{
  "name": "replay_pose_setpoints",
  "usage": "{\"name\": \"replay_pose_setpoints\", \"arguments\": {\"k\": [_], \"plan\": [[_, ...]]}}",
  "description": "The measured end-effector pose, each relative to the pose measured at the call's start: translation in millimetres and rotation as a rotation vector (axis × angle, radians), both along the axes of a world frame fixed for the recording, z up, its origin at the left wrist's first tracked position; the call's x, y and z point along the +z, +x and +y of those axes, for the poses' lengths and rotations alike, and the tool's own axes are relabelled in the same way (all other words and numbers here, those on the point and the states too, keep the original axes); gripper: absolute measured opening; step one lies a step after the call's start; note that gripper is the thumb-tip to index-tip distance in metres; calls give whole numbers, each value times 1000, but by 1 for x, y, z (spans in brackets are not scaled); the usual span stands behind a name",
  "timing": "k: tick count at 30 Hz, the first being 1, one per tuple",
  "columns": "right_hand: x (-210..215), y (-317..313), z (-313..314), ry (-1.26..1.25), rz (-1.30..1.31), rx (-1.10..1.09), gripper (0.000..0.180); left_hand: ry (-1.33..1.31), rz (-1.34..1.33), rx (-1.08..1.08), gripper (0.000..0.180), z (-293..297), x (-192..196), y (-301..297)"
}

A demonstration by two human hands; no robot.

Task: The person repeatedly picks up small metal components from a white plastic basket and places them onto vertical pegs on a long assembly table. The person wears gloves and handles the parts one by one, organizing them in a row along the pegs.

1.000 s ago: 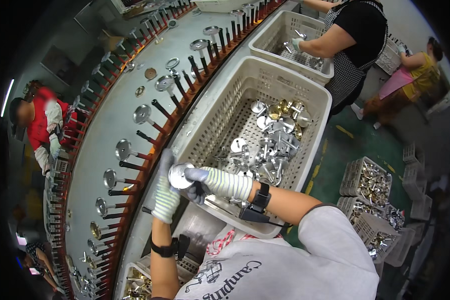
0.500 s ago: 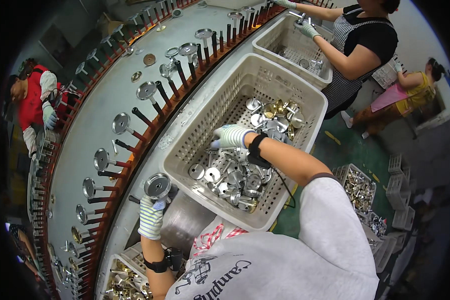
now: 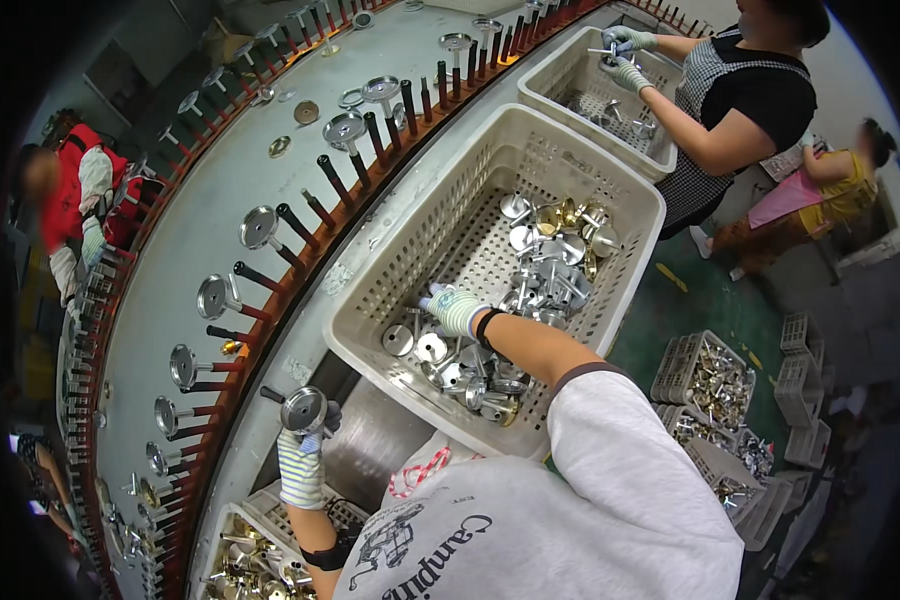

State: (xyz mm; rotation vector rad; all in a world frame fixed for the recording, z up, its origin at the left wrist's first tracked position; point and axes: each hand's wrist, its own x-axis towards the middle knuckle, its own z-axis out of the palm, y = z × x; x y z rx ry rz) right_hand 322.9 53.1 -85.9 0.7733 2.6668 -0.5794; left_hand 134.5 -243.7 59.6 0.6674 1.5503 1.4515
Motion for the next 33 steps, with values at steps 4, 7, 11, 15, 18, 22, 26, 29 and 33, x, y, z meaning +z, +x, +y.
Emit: {"name": "replay_pose_setpoints", "arguments": {"k": [4,7,11,15,18,22,26,29,33], "plan": [[-9,13,-25,170,96,78,46,-30,59,-18,39,-4,8,4],[-16,10,-26,207,137,85,35,-15,28,-21,37,-8,7,1],[-8,-14,-31,224,80,58,22,-17,36,-22,36,-11,5,-5],[5,3,-55,177,138,-110,23,100,-97,5,50,1,25,-12],[-9,9,-38,190,128,-100,25,184,-220,11,56,32,58,-18],[-5,9,-31,115,179,-69,32,339,-63,128,35,83,53,-63],[22,14,-31,-128,262,-129,30,-7,786,375,26,134,7,-121],[83,20,-34,-327,391,-263,29,-473,956,499,35,156,18,-122],[168,12,-52,-796,650,-383,34,-299,945,560,35,117,-34,-163]]}}
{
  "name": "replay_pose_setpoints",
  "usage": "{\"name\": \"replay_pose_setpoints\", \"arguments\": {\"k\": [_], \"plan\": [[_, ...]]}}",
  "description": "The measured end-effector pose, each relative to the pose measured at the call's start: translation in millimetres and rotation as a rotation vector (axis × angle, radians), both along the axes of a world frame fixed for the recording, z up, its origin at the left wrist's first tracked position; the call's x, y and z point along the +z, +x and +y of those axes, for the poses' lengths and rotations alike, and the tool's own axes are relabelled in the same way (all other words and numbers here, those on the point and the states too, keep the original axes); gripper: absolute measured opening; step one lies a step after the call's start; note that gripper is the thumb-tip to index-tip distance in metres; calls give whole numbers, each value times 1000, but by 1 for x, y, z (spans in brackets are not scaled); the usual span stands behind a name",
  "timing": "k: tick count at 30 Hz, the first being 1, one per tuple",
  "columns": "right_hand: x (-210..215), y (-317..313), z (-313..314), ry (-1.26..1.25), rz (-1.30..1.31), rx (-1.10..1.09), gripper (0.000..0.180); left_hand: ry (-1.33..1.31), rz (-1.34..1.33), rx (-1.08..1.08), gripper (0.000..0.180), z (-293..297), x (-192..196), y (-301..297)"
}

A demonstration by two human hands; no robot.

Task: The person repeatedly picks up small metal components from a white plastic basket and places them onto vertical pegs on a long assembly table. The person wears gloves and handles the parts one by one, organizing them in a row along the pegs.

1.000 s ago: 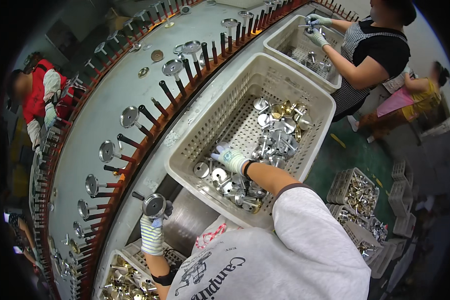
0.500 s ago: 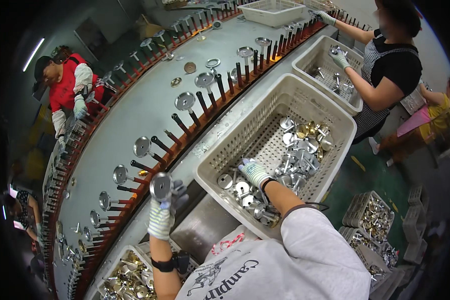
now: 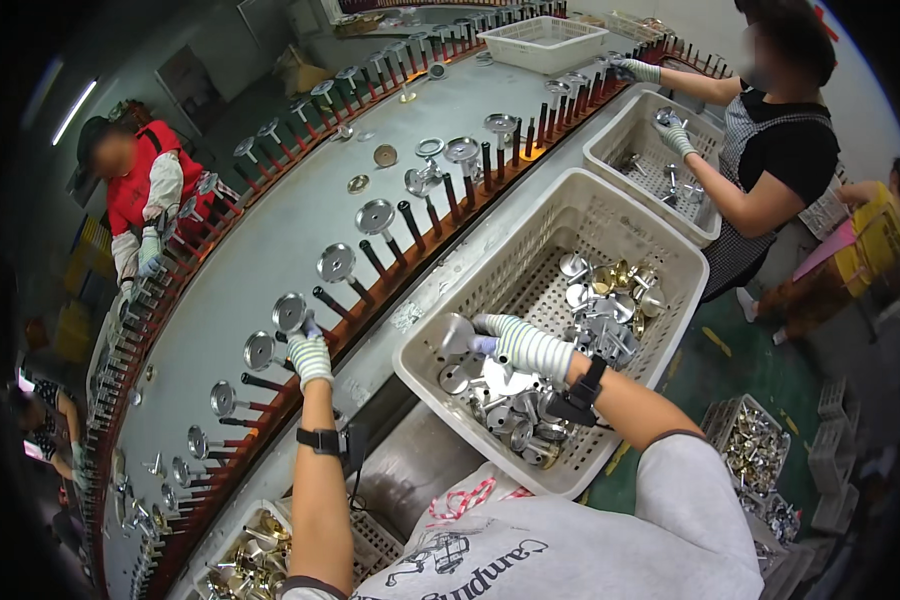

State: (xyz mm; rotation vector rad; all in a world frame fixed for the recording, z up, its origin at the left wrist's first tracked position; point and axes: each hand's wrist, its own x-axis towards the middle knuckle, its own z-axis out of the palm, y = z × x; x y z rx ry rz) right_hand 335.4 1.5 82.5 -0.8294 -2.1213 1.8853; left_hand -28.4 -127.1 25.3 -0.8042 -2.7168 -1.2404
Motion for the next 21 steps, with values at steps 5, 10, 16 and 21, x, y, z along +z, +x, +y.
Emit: {"name": "replay_pose_setpoints", "arguments": {"k": [5,10,16,21], "plan": [[58,-5,-33,-893,402,-124,33,388,-195,-194,48,-15,21,69],[48,-24,-57,-1103,493,-166,32,627,-409,-356,57,-36,74,170],[41,-32,-67,-615,380,-21,31,173,15,-653,42,-58,144,195],[42,-21,-70,-456,330,-52,26,184,-169,-596,23,-53,123,180]]}}
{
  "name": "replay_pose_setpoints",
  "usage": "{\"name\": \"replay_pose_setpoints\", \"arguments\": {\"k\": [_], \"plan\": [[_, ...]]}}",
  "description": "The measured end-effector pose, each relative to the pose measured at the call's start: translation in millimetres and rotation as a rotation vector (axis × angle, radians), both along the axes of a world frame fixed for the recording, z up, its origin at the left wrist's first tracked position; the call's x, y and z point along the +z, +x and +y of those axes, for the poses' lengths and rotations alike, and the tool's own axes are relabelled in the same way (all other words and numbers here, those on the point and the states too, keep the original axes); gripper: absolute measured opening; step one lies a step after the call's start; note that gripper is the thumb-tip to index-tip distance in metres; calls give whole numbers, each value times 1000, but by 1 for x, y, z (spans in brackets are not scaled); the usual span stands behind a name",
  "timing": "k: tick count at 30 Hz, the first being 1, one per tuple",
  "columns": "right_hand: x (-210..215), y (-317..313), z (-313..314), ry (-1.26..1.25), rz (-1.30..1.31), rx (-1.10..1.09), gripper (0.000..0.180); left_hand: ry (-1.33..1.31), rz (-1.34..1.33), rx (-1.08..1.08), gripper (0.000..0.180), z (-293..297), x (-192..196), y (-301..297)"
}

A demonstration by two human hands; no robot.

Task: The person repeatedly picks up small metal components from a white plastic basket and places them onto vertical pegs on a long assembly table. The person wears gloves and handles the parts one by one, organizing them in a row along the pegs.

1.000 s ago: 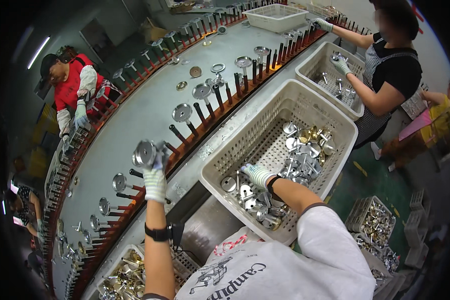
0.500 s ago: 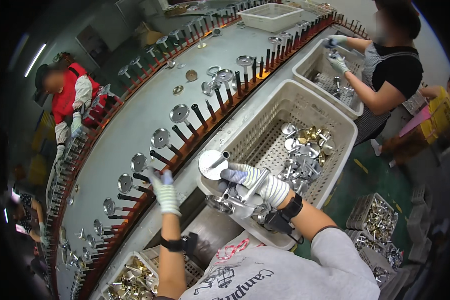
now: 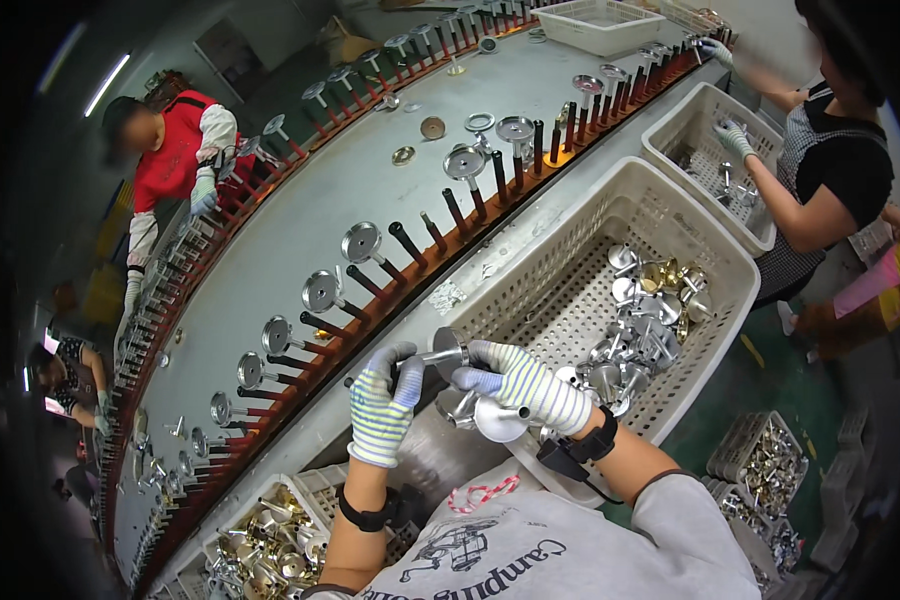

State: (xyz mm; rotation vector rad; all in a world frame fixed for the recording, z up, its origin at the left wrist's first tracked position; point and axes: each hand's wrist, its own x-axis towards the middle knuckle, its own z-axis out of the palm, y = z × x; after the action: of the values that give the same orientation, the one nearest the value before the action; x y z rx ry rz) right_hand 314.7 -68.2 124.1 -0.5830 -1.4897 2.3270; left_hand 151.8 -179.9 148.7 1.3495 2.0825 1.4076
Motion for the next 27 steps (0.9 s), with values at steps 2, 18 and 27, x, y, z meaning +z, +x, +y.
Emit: {"name": "replay_pose_setpoints", "arguments": {"k": [2,18,27], "plan": [[2,8,6,-91,-22,-13,25,-64,-265,-10,19,7,-5,-6],[-25,11,31,-541,181,-182,26,73,-104,381,33,135,-81,-126],[-18,23,43,-549,73,-216,35,-278,29,474,40,100,-112,-137]]}}
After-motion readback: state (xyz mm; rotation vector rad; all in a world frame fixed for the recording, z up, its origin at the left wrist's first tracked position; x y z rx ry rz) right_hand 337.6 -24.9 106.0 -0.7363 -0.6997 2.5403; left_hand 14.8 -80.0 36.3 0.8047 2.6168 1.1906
